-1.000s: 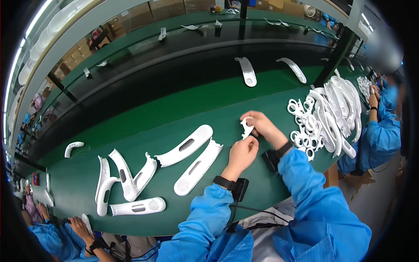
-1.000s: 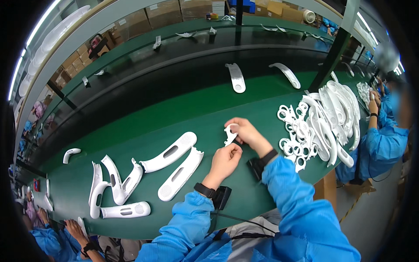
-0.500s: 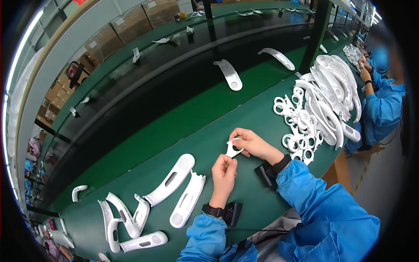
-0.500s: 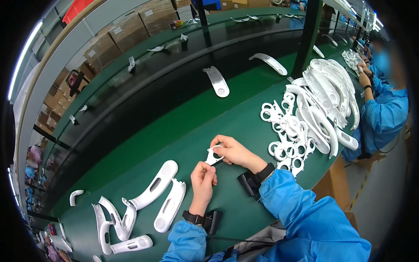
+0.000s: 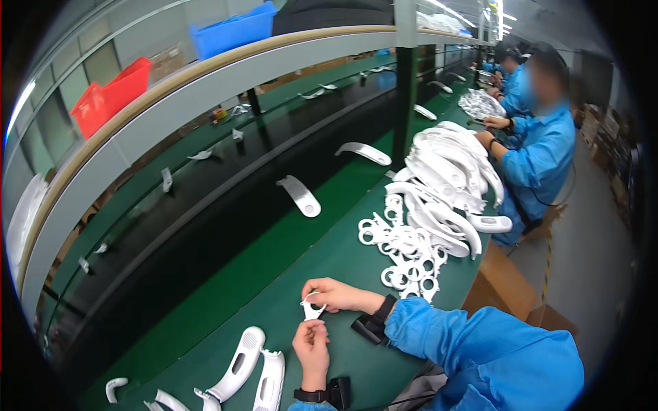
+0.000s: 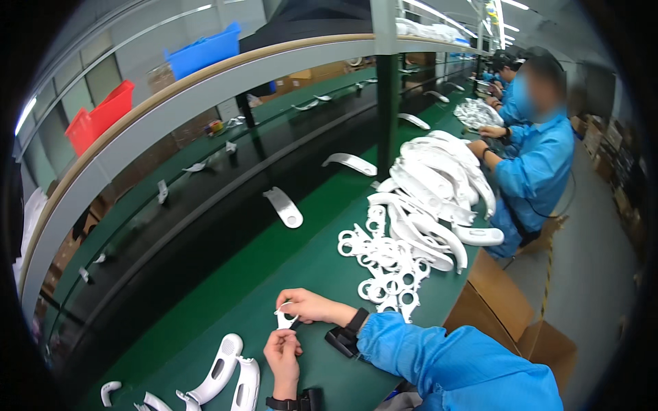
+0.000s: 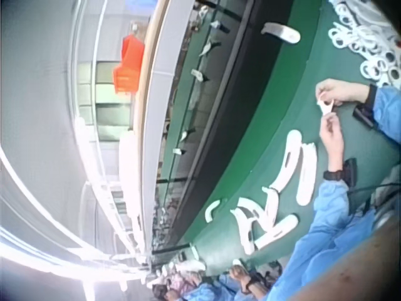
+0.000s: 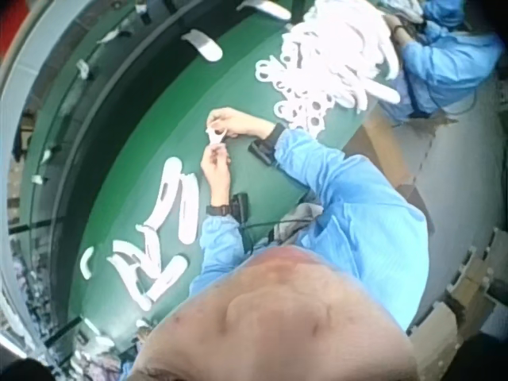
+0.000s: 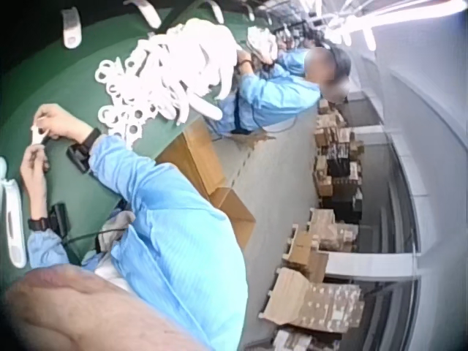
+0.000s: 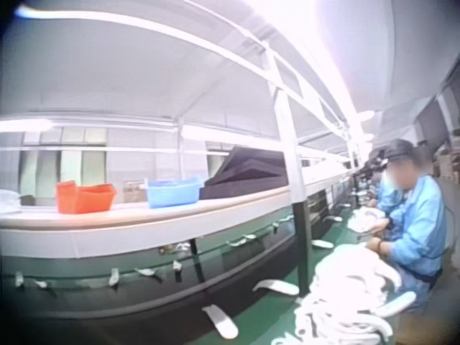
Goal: Assembling and inspecting white plastic components at a factory assembly line.
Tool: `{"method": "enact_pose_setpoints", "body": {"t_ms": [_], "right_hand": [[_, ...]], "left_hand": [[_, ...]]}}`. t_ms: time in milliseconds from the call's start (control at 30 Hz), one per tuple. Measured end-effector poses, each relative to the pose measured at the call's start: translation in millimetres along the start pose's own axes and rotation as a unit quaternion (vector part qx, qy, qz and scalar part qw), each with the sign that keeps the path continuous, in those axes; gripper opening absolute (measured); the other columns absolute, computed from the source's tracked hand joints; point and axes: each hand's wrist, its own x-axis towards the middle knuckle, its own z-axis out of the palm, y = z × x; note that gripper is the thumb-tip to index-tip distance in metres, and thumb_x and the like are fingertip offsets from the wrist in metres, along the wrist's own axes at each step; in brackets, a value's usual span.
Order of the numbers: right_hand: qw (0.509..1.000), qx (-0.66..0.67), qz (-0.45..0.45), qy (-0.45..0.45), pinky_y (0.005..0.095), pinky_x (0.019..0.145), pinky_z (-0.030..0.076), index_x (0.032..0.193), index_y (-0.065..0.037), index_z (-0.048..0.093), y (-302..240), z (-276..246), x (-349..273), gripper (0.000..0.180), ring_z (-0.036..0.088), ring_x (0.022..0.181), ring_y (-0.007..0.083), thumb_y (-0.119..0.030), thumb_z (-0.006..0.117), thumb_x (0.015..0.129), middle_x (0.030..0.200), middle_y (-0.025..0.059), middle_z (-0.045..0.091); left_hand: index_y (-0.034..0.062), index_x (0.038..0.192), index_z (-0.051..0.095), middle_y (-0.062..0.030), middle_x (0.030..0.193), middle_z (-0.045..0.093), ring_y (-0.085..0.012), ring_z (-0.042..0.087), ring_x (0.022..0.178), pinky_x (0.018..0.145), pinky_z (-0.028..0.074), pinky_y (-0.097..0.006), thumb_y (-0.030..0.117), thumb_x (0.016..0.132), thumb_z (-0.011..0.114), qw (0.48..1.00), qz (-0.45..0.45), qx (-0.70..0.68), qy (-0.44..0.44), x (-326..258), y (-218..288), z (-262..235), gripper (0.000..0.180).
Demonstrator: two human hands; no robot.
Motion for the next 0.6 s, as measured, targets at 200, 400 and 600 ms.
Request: {"method": "enact_pose_setpoints", "body": {"t_ms": [200,400,600], "right_hand": [[1.0,-0.003,0.001,0.013,0.0189,0.039,0.022,0.1,-0.007,0.054,-6.2,-3.4,-1.6,0.012,0.033,0.046,0.0012,-0.015,0.05,0.093,0.07,-0.0039,0.05],[1.0,-0.014,-0.002,0.013,0.0186,0.04,0.023,0.098,-0.007,0.054,-6.7,-2.9,1.4,0.011,0.033,0.048,0.0012,-0.017,0.051,0.093,0.073,-0.0046,0.05],[0.999,-0.024,-0.008,0.02,0.0186,0.041,0.024,0.098,-0.007,0.054,-7.1,-2.0,-0.7,0.011,0.034,0.049,0.0012,-0.017,0.051,0.093,0.073,-0.0047,0.049]], "left_hand": [[0.0009,0.089,0.055,0.0003,0.07,0.055,-0.0049,0.048,0.058,0.053,0.039,-0.018,0.005,0.086,0.059,1.0,-0.001,0.022,-0.008,4.6,5.8,9.8,0.006],[0.0014,0.087,0.053,0.0007,0.07,0.054,-0.0042,0.048,0.058,0.053,0.038,-0.018,0.003,0.084,0.059,0.998,-0.009,0.056,-0.004,6.4,4.9,9.3,0.007],[0.0013,0.087,0.053,0.0007,0.069,0.053,-0.0043,0.047,0.059,0.054,0.038,-0.018,0.003,0.084,0.06,0.998,0.002,0.06,-0.01,5.7,5.1,9.2,0.008]]}}
